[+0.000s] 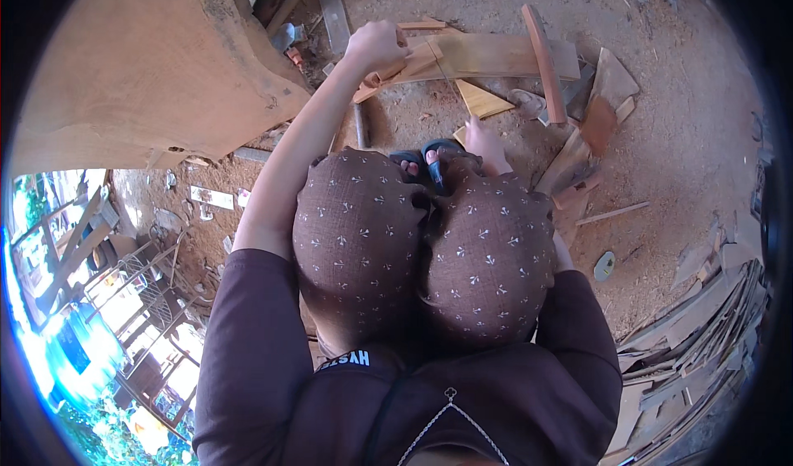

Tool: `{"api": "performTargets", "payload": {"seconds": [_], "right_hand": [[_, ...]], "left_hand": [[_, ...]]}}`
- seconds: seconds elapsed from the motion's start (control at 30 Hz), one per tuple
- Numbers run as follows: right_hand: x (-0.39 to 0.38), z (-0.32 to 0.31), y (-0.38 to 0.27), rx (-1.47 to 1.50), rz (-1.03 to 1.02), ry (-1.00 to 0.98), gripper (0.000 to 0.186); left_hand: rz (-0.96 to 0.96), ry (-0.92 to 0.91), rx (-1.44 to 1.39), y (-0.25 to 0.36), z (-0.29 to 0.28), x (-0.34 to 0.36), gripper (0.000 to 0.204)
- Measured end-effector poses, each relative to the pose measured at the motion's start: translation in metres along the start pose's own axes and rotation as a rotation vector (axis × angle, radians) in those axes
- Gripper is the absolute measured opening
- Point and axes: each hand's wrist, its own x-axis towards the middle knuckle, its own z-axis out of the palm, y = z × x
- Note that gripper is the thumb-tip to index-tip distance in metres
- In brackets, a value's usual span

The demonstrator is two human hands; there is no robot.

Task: Using a small hand saw to cut a piece of wood in a workshop setting.

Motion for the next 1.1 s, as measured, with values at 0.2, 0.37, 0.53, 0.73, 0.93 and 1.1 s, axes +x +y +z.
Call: {"api": "performTargets", "payload": {"seconds": [0.2, 0.37, 0.53, 0.73, 0.93, 1.1], "right_hand": [[0.066, 0.0, -0.038, 0.019, -0.013, 0.129, 0.018], [0.004, 0.002, 0.004, -0.002, -0.011, 0.019, 0.016], [-0.016, -0.01, 0.001, -0.061, 0.076, -0.079, 0.018], [0.07, -0.008, -0.03, -0.023, -0.03, 0.096, 0.022], [0.011, 0.009, -0.001, 0.014, 0.015, 0.001, 0.02], [-0.027, 0.005, 0.011, -0.055, 0.148, -0.092, 0.019]], "left_hand": [[-0.021, 0.044, -0.002, 0.008, 0.002, 0.0, 0.028], [-0.067, -0.049, -0.019, 0.003, 0.002, 0.003, 0.028], [-0.036, -0.003, -0.023, -0.005, 0.003, 0.002, 0.027], [-0.046, 0.004, -0.012, 0.012, 0.002, 0.003, 0.028], [-0.114, -0.047, -0.012, 0.002, -0.001, -0.001, 0.027], [-0.075, -0.001, -0.047, -0.003, 0.007, -0.004, 0.026]]}}
